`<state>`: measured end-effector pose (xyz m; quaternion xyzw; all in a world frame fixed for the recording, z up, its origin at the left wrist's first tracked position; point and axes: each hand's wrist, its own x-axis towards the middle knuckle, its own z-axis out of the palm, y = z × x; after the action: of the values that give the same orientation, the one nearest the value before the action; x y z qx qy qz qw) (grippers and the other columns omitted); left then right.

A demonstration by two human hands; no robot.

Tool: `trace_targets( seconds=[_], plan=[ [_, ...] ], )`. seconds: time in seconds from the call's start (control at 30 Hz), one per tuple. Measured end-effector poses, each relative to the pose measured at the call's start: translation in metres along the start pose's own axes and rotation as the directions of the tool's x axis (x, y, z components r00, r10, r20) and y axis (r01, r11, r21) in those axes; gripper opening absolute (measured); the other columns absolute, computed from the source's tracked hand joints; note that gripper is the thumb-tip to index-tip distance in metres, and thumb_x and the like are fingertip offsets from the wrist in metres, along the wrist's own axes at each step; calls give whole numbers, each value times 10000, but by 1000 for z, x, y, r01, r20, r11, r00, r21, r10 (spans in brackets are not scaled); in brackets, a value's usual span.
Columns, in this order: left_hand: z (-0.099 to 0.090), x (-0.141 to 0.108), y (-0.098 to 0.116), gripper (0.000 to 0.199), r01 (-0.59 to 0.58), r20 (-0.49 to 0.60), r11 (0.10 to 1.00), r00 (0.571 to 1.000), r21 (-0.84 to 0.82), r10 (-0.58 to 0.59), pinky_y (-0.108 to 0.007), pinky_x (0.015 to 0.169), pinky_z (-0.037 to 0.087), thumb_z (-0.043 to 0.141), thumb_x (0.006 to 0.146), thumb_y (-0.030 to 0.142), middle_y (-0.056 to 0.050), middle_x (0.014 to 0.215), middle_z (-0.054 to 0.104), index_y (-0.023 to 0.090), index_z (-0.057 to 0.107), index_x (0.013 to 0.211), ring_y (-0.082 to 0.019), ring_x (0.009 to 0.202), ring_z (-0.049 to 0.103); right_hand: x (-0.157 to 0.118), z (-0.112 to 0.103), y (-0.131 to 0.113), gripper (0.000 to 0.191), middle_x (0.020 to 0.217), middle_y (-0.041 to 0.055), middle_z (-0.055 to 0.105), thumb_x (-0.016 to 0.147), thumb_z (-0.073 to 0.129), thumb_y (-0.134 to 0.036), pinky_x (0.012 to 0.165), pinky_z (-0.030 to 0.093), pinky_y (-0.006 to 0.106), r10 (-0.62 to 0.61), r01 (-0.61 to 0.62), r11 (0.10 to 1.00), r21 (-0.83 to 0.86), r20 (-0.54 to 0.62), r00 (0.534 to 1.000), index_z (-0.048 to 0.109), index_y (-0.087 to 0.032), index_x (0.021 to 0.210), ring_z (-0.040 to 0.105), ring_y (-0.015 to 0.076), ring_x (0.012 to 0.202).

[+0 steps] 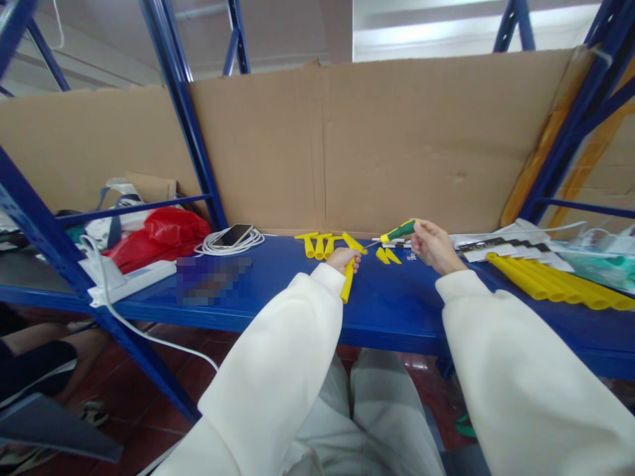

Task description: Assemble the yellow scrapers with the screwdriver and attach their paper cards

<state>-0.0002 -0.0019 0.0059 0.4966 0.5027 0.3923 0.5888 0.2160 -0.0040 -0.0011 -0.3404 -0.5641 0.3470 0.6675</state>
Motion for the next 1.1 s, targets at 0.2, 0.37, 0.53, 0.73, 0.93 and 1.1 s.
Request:
trace_targets(
  seconds=[0.2,0.37,0.53,0.73,0.93,1.1],
  plan=[
    [0,0,-1,303,2,-10,1000,1000,5,-2,-181,409,304,487,866,25,66,449,397,177,445,607,-46,359,347,1,1,1,461,469,-96,437,621,827,-528,336,306,166,41,-41,999,-19,-22,999,532,-227,806,382,60,384],
    [0,1,-1,277,-13,-5,1000,1000,-5,13,-178,406,303,522,839,24,68,468,397,175,454,617,-45,367,347,1,2,0,517,485,-79,502,587,833,-558,314,305,158,60,-67,997,-48,-132,989,461,-226,726,401,55,370],
    [0,2,-2,270,-18,-2,1000,1000,2,18,-185,403,305,493,827,8,61,471,395,175,454,618,-52,372,346,0,4,-1,525,472,-94,503,583,823,-579,293,271,167,29,-39,996,-79,-123,992,493,-239,809,378,61,331],
    [0,2,-2,266,-21,-4,1000,1000,6,21,-181,402,301,493,819,9,59,472,395,173,455,613,-52,374,346,-1,2,0,519,449,-87,471,613,786,-630,304,253,174,-12,6,996,-89,-70,997,557,-228,847,367,64,337],
    [-1,1,-1,288,-8,-8,1000,1000,22,9,-185,404,304,481,848,21,62,467,391,183,440,613,-55,374,353,-2,4,-3,487,532,-50,550,612,820,-571,344,336,179,-1,1,1000,-23,6,1000,608,-215,869,459,76,406],
    [0,0,0,294,-14,-5,1000,1000,24,15,-181,403,294,468,860,16,63,464,392,178,447,617,-51,371,351,-2,4,-2,482,477,-77,489,613,817,-572,324,310,174,-8,6,998,-60,-37,999,548,-213,788,405,61,364]
  ],
)
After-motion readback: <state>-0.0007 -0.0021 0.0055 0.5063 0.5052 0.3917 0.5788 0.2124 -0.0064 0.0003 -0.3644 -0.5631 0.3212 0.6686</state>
